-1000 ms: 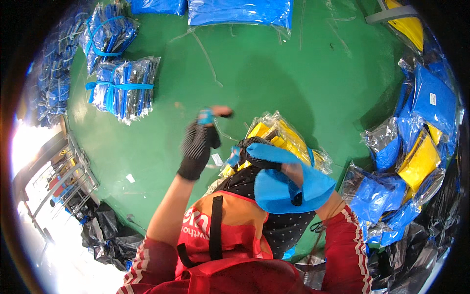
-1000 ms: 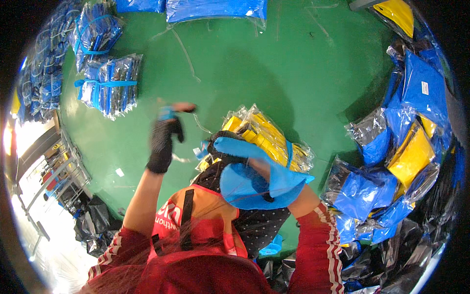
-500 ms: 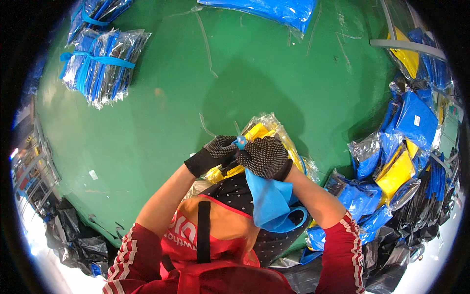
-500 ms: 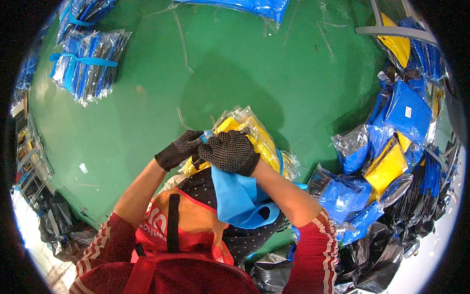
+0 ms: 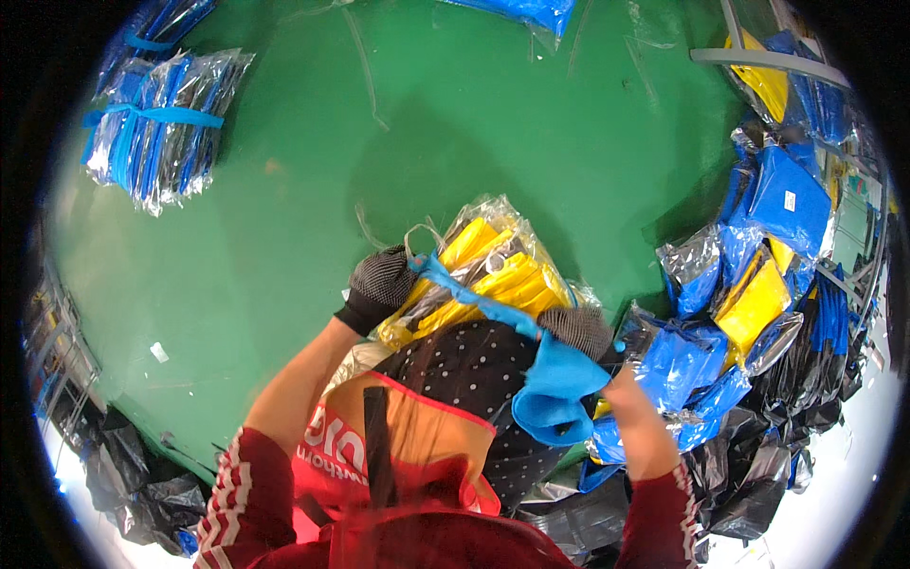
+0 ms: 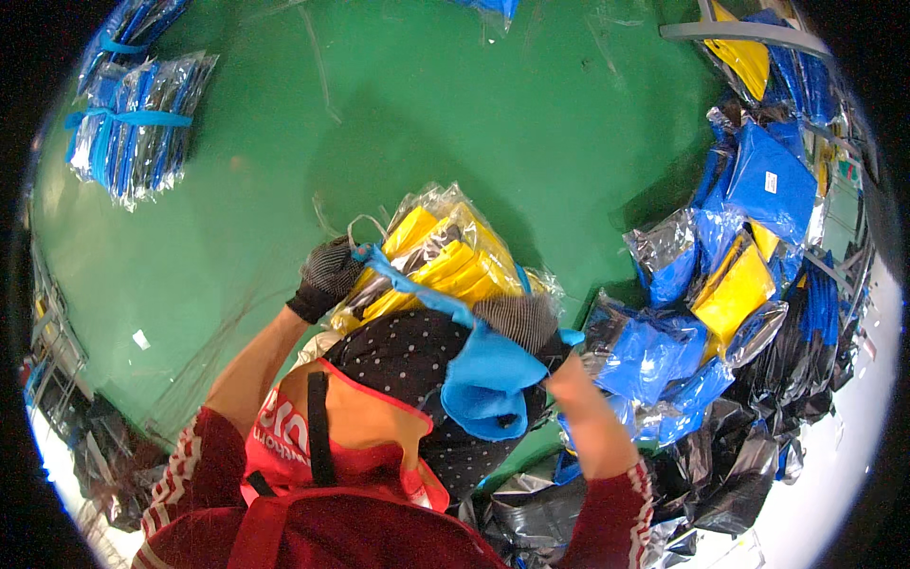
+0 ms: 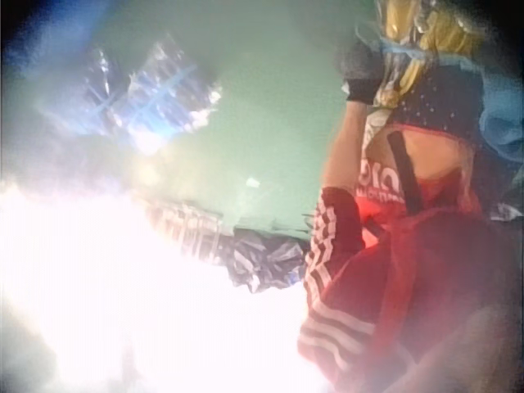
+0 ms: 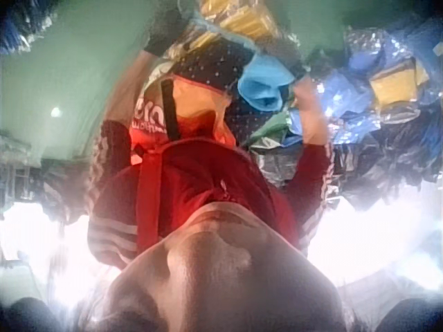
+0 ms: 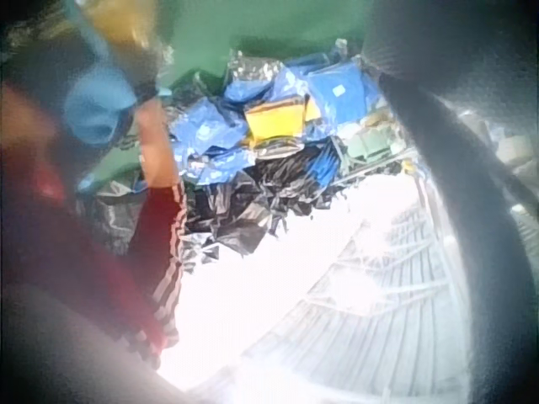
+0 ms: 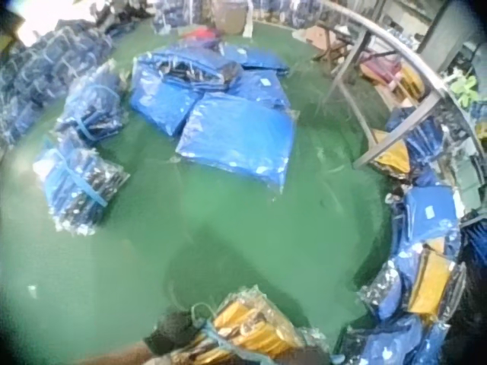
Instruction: The person gathers yellow and blue plastic-wrapped packages on a green floor, stacks them, and secures each stack with a blue strap. They use scissors to cut the strap and place the finished bundles aside. The process repeats for multiple stacks.
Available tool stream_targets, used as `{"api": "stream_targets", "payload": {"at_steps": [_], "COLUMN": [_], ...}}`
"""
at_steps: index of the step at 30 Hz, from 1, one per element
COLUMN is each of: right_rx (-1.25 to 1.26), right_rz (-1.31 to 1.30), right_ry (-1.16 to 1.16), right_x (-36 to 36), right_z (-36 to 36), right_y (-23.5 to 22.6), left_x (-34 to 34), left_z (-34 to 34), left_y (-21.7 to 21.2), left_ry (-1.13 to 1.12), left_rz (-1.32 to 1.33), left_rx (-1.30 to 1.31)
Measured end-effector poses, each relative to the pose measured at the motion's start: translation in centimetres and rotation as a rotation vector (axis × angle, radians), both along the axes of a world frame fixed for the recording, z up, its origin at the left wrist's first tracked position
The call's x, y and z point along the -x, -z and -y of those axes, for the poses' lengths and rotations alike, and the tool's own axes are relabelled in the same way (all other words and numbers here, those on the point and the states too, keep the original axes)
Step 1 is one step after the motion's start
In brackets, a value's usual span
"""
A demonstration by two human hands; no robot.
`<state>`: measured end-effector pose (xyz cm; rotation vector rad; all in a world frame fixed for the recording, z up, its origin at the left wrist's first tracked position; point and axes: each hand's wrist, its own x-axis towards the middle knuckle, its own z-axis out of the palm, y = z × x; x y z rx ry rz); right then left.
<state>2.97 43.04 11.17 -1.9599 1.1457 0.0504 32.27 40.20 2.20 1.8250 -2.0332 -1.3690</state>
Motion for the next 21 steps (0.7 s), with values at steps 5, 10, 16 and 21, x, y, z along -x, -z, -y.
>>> {"api": "stream_targets", "payload": {"at_steps": [5,10,16,21], "right_rx": [-0.021,-0.901,-0.163,-0.303], "right_rz": [0.488,1.085,0.0,0.228], "right_ry": [0.347,0.683,0.509,0.551], "right_x": [-2.5,-7.5,-7.4,-2.9], "right_z": [-2.5,-1.4,1.0,0.1], "right_y": [2.1,3.9,1.0,2.9], "left_x": [-0.9,1.4,3.5,3.3], "left_z": [-1.0,-0.6,-1.2,-2.6], "left_y": [-1.6,-1.0,2.4,1.8], "left_ry": [-0.447,-1.068,-0.822,-0.806], "left_rz": [-0.653,-1.114,-0.803,-0.771], "left_rx": [-0.502,-0.824,-0.29,-0.094]}}
